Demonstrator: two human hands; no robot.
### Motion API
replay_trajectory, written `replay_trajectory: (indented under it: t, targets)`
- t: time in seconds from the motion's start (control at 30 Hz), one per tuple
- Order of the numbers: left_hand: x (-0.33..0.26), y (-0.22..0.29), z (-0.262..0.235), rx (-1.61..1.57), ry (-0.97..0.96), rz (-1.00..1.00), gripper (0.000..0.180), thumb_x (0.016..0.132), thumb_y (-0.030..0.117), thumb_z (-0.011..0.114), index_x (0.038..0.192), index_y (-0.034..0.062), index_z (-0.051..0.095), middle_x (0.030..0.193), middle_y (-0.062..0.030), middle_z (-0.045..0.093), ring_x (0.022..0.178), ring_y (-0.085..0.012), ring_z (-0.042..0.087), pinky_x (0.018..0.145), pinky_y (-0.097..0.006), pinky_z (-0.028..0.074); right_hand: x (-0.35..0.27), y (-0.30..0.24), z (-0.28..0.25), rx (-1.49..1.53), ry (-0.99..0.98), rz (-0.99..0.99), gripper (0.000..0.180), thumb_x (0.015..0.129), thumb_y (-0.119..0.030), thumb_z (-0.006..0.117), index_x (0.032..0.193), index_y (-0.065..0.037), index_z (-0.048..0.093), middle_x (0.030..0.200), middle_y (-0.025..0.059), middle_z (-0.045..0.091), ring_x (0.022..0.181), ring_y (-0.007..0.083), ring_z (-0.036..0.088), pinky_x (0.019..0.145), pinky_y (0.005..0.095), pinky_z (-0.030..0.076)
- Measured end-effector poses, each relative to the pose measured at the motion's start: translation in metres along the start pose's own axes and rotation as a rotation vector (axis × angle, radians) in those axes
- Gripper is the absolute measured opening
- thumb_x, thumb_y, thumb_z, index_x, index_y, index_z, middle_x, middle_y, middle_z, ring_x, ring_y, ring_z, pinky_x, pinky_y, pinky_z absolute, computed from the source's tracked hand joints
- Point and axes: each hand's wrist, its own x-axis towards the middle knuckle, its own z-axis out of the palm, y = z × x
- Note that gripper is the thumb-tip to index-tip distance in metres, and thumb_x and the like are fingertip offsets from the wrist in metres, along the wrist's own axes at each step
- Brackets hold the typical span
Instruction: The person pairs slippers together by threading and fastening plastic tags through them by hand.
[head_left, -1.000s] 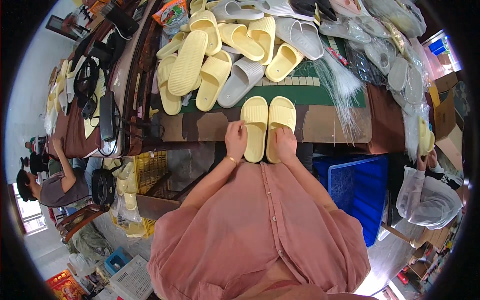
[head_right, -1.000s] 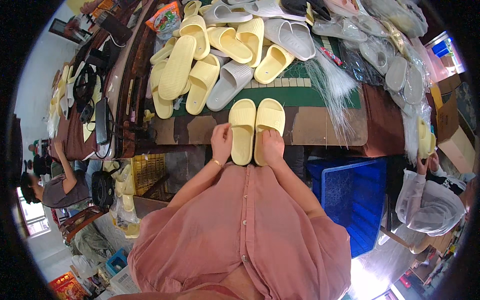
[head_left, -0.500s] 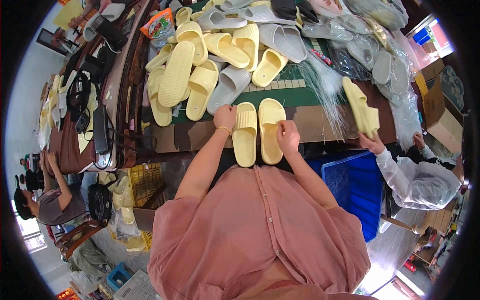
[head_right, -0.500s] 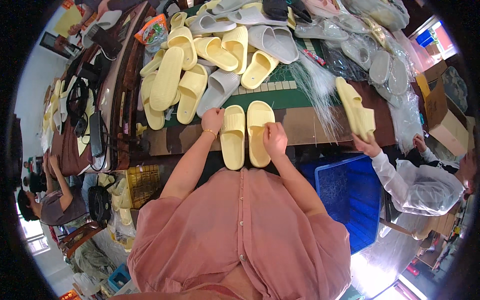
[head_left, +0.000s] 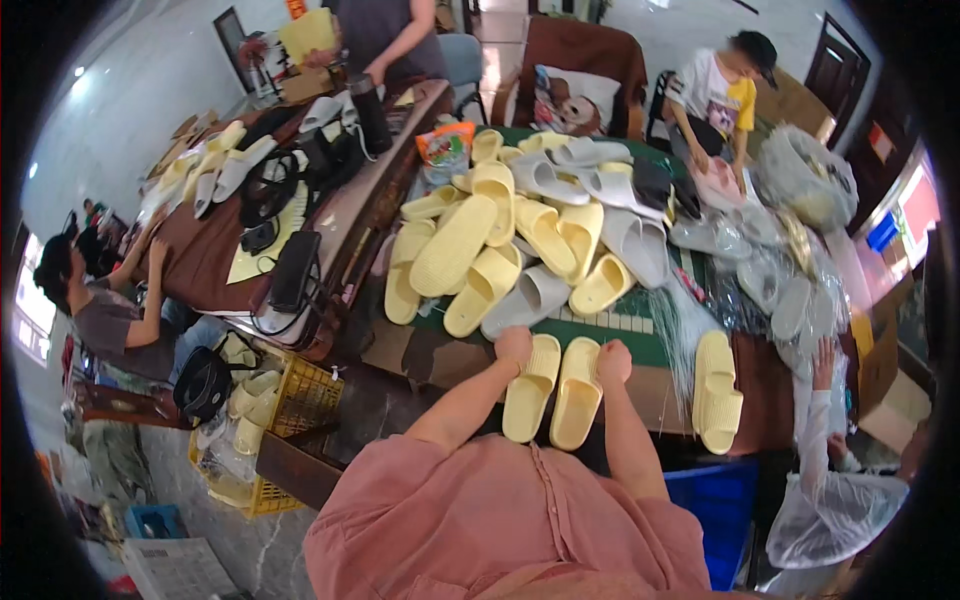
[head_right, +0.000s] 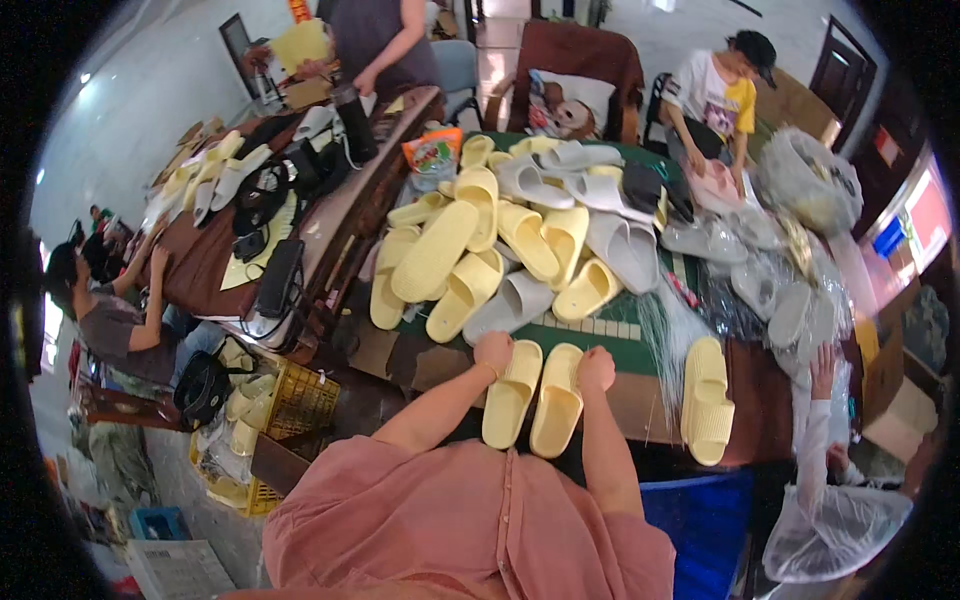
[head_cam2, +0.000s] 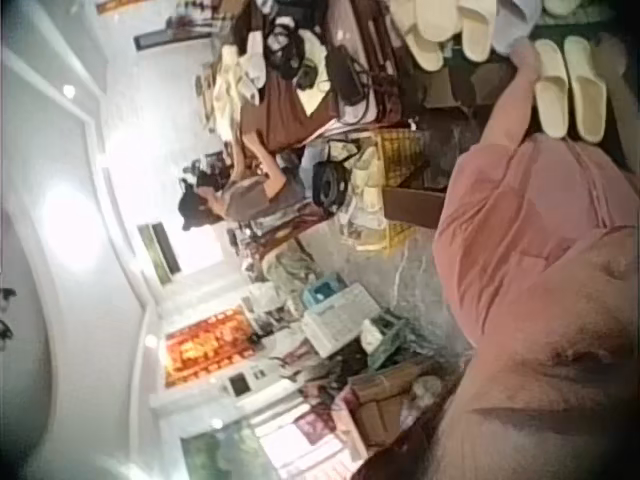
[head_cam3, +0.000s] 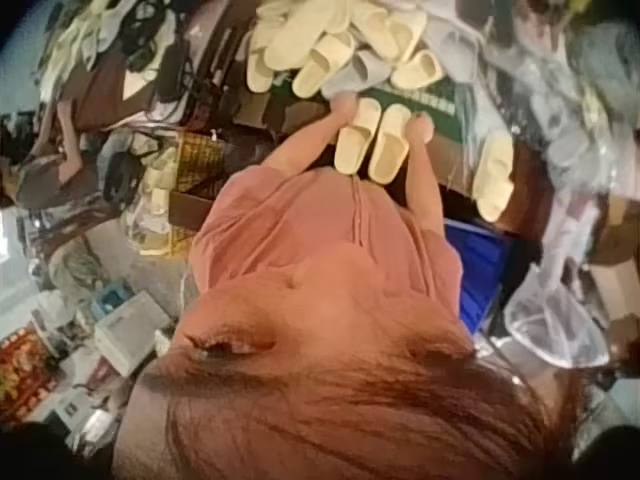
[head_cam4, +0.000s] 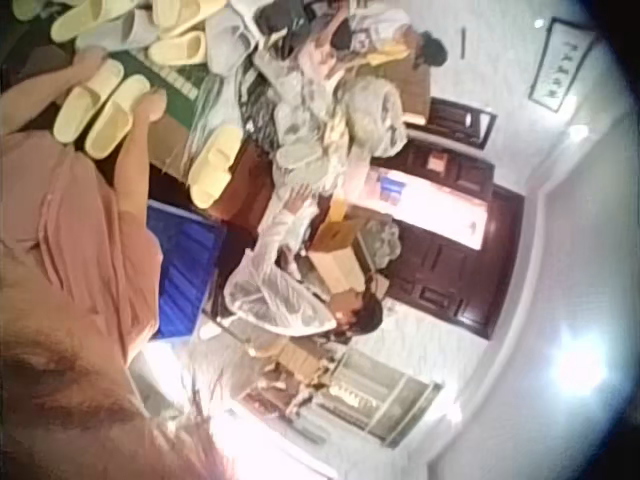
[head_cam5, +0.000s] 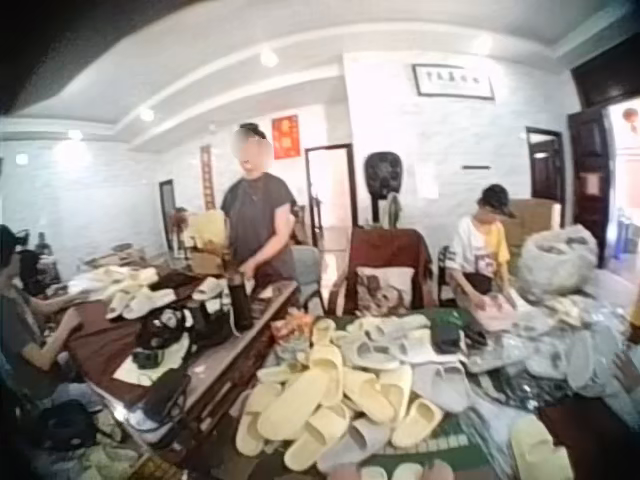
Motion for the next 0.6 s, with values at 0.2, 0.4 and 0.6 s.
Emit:
replay_trajectory:
  t: [0.2,0.4,0.6]
  targets:
    - [-0.027,0.012,0.011,-0.194,0.192,0.218,0.011,0.079,0.017,0.056,0.075,0.0093,0.062,0.079,-0.0121,0.060,0.080,-0.0321,0.057,0.070,-0.043,0.048,-0.011,-0.014,0.015,0.210,0.078,-0.372,0.015,0.083,-0.020,0.056,0.080,-0.006,0.059,0.080,0.0153,0.061,0.074,0.0337,0.060,0.065,0.0430,0.048]
    - [-0.025,0.019,-0.004,-0.265,0.196,0.241,0.015,0.084,0.018,0.051,0.077,0.0056,0.057,0.077,-0.0167,0.060,0.075,-0.0361,0.059,0.065,-0.047,0.046,-0.031,-0.027,0.007,0.168,-0.099,-0.402,0.015,0.084,-0.020,0.055,0.084,-0.006,0.059,0.080,0.0168,0.062,0.075,0.0370,0.059,0.064,0.0431,0.047]
    - [-0.026,0.042,-0.002,-0.612,-0.011,0.218,0.013,0.084,0.013,0.059,0.091,0.0020,0.061,0.079,-0.0146,0.064,0.070,-0.0249,0.064,0.064,-0.032,0.049,-0.032,-0.022,0.020,0.287,0.058,-0.438,0.008,0.082,-0.014,0.058,0.085,-0.007,0.060,0.078,0.0131,0.062,0.073,0.0320,0.060,0.063,0.0409,0.047]
